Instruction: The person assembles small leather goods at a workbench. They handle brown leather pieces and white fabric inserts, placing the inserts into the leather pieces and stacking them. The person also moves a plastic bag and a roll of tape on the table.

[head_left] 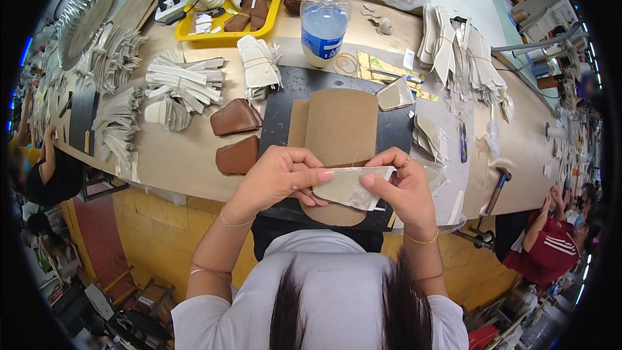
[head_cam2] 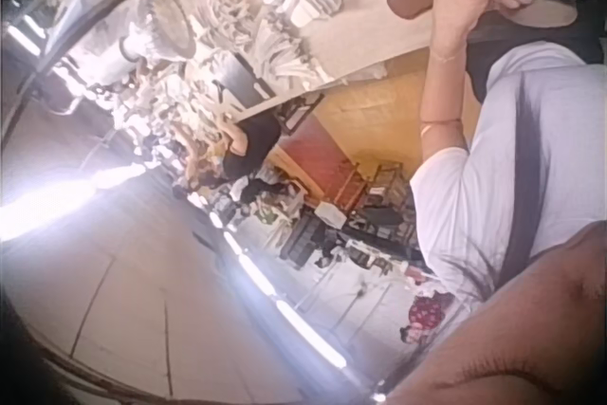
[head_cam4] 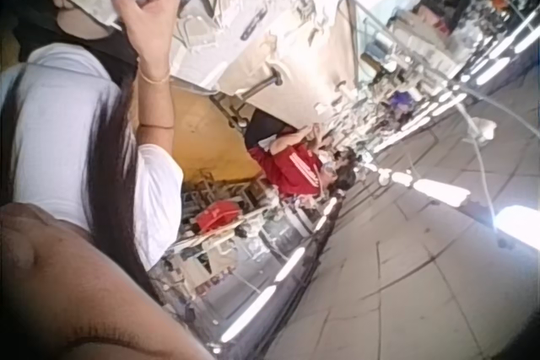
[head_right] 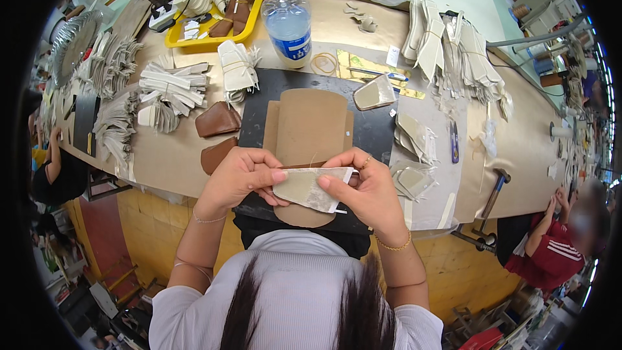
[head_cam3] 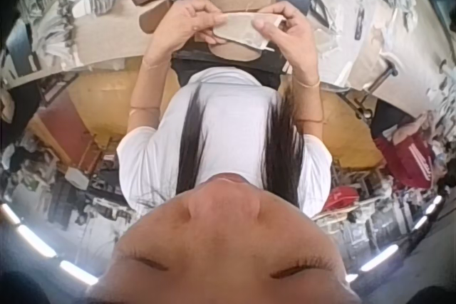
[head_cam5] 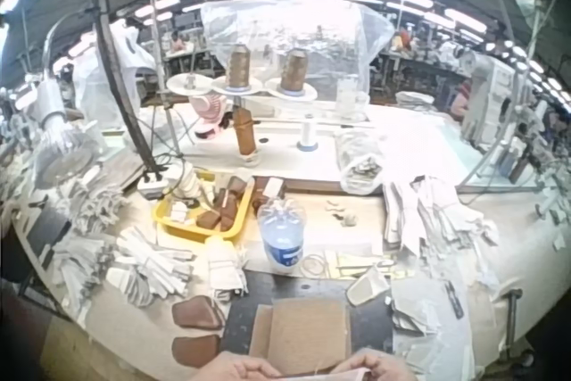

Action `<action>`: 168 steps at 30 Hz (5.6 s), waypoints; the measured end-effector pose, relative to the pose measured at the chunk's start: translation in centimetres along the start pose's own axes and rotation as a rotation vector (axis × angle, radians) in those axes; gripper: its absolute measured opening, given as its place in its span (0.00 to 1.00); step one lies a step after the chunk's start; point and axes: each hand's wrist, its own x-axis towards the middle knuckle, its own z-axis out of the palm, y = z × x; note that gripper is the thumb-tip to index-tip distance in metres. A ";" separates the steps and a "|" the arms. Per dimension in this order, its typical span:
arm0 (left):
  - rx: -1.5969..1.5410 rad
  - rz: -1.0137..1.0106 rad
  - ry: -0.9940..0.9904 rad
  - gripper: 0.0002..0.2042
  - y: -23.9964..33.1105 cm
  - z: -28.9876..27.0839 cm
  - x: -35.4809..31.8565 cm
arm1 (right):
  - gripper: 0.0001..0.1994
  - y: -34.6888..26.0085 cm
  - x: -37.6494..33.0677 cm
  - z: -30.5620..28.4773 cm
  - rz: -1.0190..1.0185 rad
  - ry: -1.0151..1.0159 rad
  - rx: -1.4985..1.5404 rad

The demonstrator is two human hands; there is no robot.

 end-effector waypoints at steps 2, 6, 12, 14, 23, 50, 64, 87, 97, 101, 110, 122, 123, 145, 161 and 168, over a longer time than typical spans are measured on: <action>0.004 -0.008 0.013 0.11 0.0 0.0 0.0 | 0.12 0.0 0.0 0.0 0.002 -0.004 0.006; 0.035 -0.002 0.020 0.10 -0.1 0.1 0.1 | 0.14 0.1 0.0 -0.1 -0.006 -0.019 0.015; 0.043 0.001 0.055 0.10 -0.2 0.0 -0.1 | 0.19 0.3 0.0 -1.1 -0.012 -0.017 0.011; 0.051 -0.011 0.058 0.10 -0.2 0.0 0.0 | 0.20 0.5 0.0 -0.9 -0.020 -0.007 0.040; 0.073 -0.015 0.017 0.10 -1.1 -0.9 0.5 | 0.20 1.6 0.3 -1.1 -0.044 0.006 0.058; 0.034 0.191 0.069 0.09 -4.0 -2.1 1.4 | 0.42 8.1 -0.3 0.5 -0.739 -0.067 -0.695; 0.190 0.388 -0.012 0.08 -2.0 1.8 -0.6 | 0.13 2.8 -1.7 -2.8 -0.319 -0.177 0.162; 1.020 0.321 0.962 0.18 -10.2 -11.7 -4.1 | 0.25 0.2 11.1 -16.7 -0.471 0.632 -0.788; 1.183 0.367 0.961 0.13 -10.1 -11.4 -3.5 | 0.17 7.0 -4.7 -15.7 -0.275 0.610 -0.868; 1.150 0.320 0.978 0.12 -9.6 -10.7 -3.4 | 0.22 10.1 -5.6 -14.9 -0.355 0.699 -0.960; 1.259 0.445 0.943 0.13 -10.6 -11.8 -3.6 | 0.21 11.7 -5.0 -15.7 -0.395 0.772 -1.108; 1.128 0.495 1.007 0.11 -9.7 -10.9 -3.7 | 0.14 12.6 -6.1 -16.0 -0.323 0.742 -0.825; 1.082 0.458 0.999 0.10 -9.3 -10.7 -3.6 | 0.14 12.7 -6.1 -16.2 -0.298 0.726 -0.715; 1.068 0.357 0.883 0.08 -7.7 -10.9 -3.3 | 0.09 8.2 -5.8 -17.1 0.013 0.431 -0.498; 0.232 -0.017 0.347 0.08 -2.0 -9.7 -8.8 | 0.10 8.9 -7.0 -17.7 -0.028 0.189 -0.048; 0.124 0.182 0.019 0.07 3.4 -0.4 -7.3 | 0.13 6.3 -4.4 -15.4 -0.243 0.274 -0.229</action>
